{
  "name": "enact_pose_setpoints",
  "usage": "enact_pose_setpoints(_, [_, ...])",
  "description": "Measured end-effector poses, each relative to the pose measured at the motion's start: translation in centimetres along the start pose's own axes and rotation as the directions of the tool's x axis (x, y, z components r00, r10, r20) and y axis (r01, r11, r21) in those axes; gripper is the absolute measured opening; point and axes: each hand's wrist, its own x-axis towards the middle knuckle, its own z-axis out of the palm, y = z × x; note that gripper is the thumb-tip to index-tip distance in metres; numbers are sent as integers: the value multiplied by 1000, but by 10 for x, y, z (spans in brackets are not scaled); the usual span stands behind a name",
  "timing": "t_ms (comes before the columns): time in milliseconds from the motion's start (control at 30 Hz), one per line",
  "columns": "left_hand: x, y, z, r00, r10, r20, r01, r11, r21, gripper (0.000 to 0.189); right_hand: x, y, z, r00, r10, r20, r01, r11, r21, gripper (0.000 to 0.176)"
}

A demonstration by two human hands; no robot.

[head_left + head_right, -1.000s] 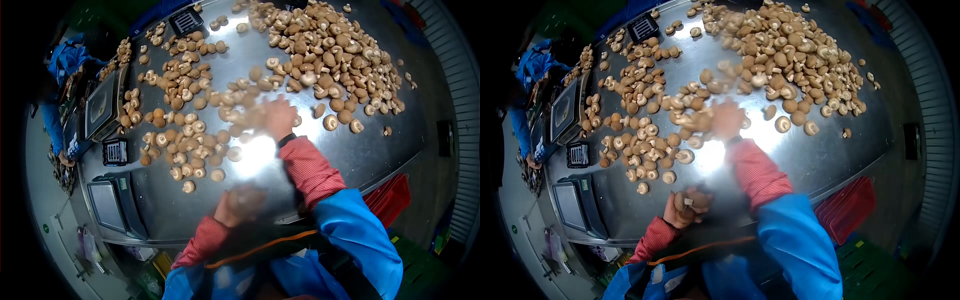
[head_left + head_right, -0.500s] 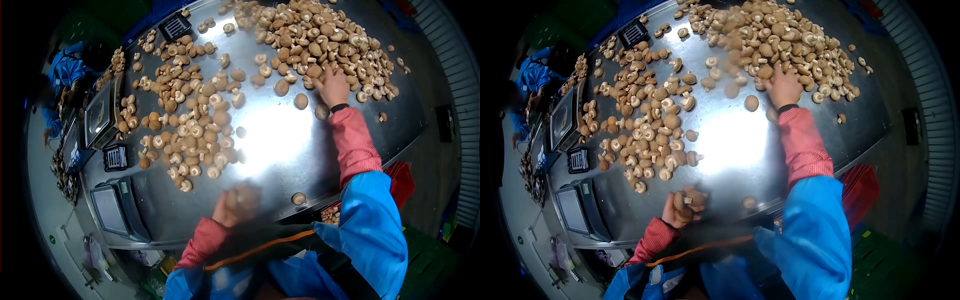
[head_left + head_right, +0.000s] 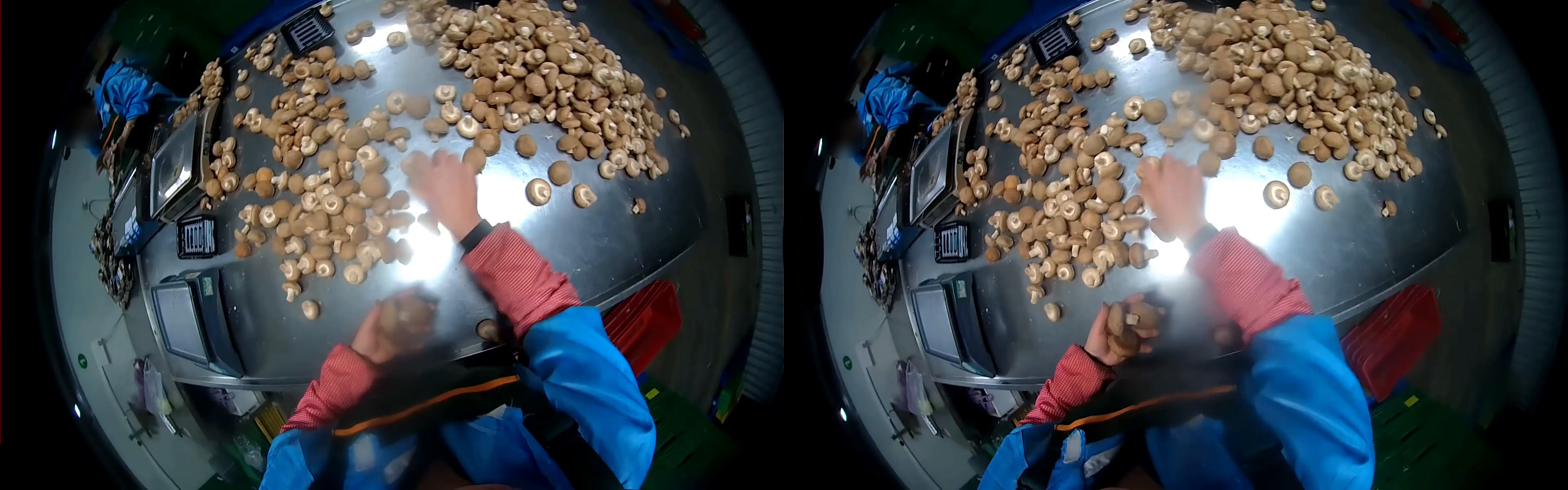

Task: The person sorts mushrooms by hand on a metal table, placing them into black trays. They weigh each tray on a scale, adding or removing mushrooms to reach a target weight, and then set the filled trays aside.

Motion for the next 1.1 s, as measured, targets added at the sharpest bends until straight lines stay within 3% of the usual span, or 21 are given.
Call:
enact_pose_setpoints(33, [-3,-3,-3,1000,1,-23,-1,999,-33,72,8,13,-6,975,23,-223,-34,998,-44,46])
enact_pose_setpoints(100, [-4,-10,-9,999,0,-33,-2,997,-75,71,25,30,-9,979,93,-181,-68,988,137,43])
enact_pose_setpoints(167, [-4,-14,-13,1000,3,-15,-4,996,-91,71,32,23,6,996,-74,-53,76,997,32,42])
enact_pose_setpoints(233, [-3,-13,5,998,36,-58,-33,998,44,68,30,4,35,986,-165,34,164,986,19,38])
enact_pose_setpoints(367, [-2,-8,26,991,57,-119,-47,995,85,64,35,-9,41,998,41,47,-50,977,208,35])
enact_pose_setpoints(400, [-4,-7,27,987,127,-97,-103,968,228,63,33,-7,36,996,79,44,-88,966,245,35])
enact_pose_setpoints(500, [-6,-1,21,987,121,-109,-105,984,143,63,29,11,36,987,135,83,-158,818,553,31])
enact_pose_setpoints(533, [-7,0,18,987,135,-90,-118,978,170,64,22,14,33,978,186,90,-194,673,714,32])
enact_pose_setpoints(567, [-8,-1,16,987,128,-101,-112,982,150,64,18,28,33,969,128,210,-244,410,879,35])
enact_pose_setpoints(600, [-9,-3,15,988,112,-109,-98,987,131,64,4,36,17,933,92,348,-350,10,937,35])
enact_pose_setpoints(633, [-8,-5,14,989,96,-114,-83,990,113,64,-12,43,1,894,5,448,-411,-387,825,36])
enact_pose_setpoints(667, [-8,-6,11,992,86,-88,-75,990,118,64,-22,55,2,883,21,469,-376,-567,733,38])
enact_pose_setpoints(700, [-8,-8,5,995,81,-65,-73,990,121,64,-25,67,11,872,150,467,-258,-669,697,41])
enact_pose_setpoints(767, [-8,-8,3,996,74,-56,-66,989,135,63,-31,90,-21,828,218,517,-389,-441,809,44])
enact_pose_setpoints(800, [-9,-8,5,995,71,-68,-61,987,148,63,-23,100,-33,799,357,484,-506,-37,862,46])
enact_pose_setpoints(833, [-10,-9,6,994,67,-82,-54,986,159,63,-10,114,-38,787,472,398,-583,358,729,49])
enact_pose_setpoints(867, [-10,-9,6,994,56,-93,-41,987,153,63,-1,132,-18,859,511,36,-426,674,603,52])
enact_pose_setpoints(900, [-9,-9,6,994,43,-103,-28,989,148,63,8,137,-10,871,482,-95,-408,818,406,56])
enact_pose_setpoints(967, [-6,-10,6,994,34,-103,-18,988,155,63,16,120,1,850,517,97,-526,834,165,67])
enact_pose_setpoints(1000, [-4,-10,4,995,36,-93,-20,986,168,63,12,99,5,854,514,77,-518,855,41,66])
enact_pose_setpoints(1100, [0,-9,7,997,43,-67,-30,982,188,63,12,88,30,888,459,32,-460,887,47,55])
